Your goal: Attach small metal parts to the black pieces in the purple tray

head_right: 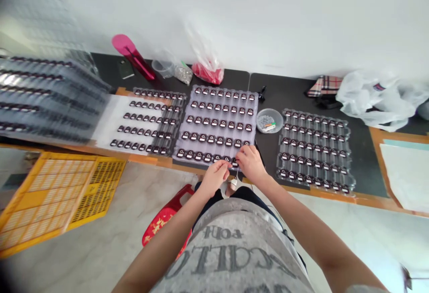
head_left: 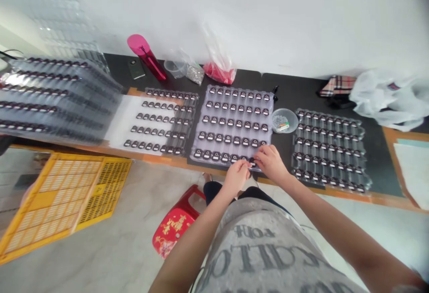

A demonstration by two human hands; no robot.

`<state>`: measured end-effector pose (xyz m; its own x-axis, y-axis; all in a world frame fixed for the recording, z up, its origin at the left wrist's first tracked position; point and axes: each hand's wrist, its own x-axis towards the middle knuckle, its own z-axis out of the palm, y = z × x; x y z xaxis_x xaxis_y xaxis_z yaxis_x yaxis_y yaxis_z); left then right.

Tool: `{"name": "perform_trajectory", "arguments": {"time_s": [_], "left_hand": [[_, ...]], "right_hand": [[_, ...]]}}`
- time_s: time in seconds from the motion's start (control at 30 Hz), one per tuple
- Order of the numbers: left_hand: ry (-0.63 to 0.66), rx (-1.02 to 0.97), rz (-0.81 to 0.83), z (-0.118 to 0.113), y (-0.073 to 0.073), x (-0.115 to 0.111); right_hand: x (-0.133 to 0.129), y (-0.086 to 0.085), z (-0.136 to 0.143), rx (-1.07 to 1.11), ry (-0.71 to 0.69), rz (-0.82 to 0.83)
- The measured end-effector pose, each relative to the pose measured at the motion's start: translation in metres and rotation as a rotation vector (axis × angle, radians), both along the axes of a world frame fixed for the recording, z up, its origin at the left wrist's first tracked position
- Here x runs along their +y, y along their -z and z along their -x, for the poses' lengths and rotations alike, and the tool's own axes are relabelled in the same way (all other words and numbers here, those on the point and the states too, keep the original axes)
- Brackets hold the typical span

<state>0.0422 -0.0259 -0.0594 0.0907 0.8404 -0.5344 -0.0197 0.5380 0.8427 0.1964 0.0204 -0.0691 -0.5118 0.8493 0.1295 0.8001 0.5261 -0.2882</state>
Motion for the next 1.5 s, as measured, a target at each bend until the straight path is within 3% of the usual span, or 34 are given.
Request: {"name": "perform_trajectory", "arguments": {"time_s": [0.17,0.33,0.53,1.5], "left_hand": [[0.276,0.591,-0.228,-0.004,0.003,0.009],[0.429,0.809,-0.196,-0.009,-0.004,0.012],[0.473,0.856,-0.176,-0.011,-0.009,0.012],[0.433,0.88,-0.219,-0.014,-0.003,0.006]], "right_hand": [[0.0,-0.001,0.001,-0.034,0.002,0.011],[0.001,-0.002,0.002,-0.058,0.002,0.011],[0.001,-0.004,0.002,-0.064,-0.001,0.015],[0.002,-0.002,0.001,-0.026,0.017,0.036]]}}
